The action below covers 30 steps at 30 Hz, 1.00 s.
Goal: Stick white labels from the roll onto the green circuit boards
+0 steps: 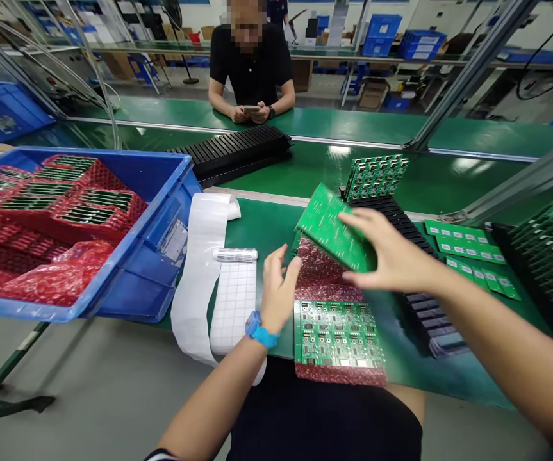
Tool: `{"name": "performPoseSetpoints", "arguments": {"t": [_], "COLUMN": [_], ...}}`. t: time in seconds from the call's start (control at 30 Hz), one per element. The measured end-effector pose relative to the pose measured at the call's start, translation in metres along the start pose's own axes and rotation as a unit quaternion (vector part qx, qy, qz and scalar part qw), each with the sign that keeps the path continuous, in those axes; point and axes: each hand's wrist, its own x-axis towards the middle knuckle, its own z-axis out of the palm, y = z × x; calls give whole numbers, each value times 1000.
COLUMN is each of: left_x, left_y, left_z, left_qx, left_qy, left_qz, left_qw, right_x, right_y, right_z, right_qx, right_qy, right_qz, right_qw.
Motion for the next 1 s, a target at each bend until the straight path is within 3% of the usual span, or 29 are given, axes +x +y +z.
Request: {"name": "performPoseSetpoints", "arguments": {"t": [0.03,0.1,0.2,0.3,0.47,0.67,0.73,0.8,0.87,0.9,0.93,1.0], "left_x": [6,14,15,4,-22,-16,-7,1,7,9,10,10], "left_y": [-4,-13,-22,-19,-14,-24,-26,-29,-32,-33,-34,-35], "left_z": [1,6,11,4,-21,-26,-19,-12,-6,-5,-4,-4], "left_qx": [48,91,96,94,91,59,49,40,28,20,8,-23], "left_qy": [46,77,64,16,-111,-64,-48,-32,-19,-14,-10,-5], "left_qz": [-15,-27,-3,52,142,81,41,-2,-39,-55,-71,-107], "left_qw": [998,992,993,994,979,993,997,999,999,998,997,994], "right_x": [10,30,51,57,46,44,41,26,-1,-18,-37,-74], "right_y": [20,58,96,107,90,80,75,59,32,15,-2,-33], "right_z": [-7,-12,-4,13,31,31,20,6,-4,-4,0,22], "right_qx": [-38,-67,-42,-13,0,-49,-34,-13,-10,-12,-5,14], "right_qy": [18,6,-51,-98,-166,-230,-178,-37,125,160,157,17], "right_qz": [4,13,12,-23,-52,-3,-2,-6,-25,-58,-140,-266], "right_qw": [999,998,998,995,985,972,983,999,992,985,978,964]}}
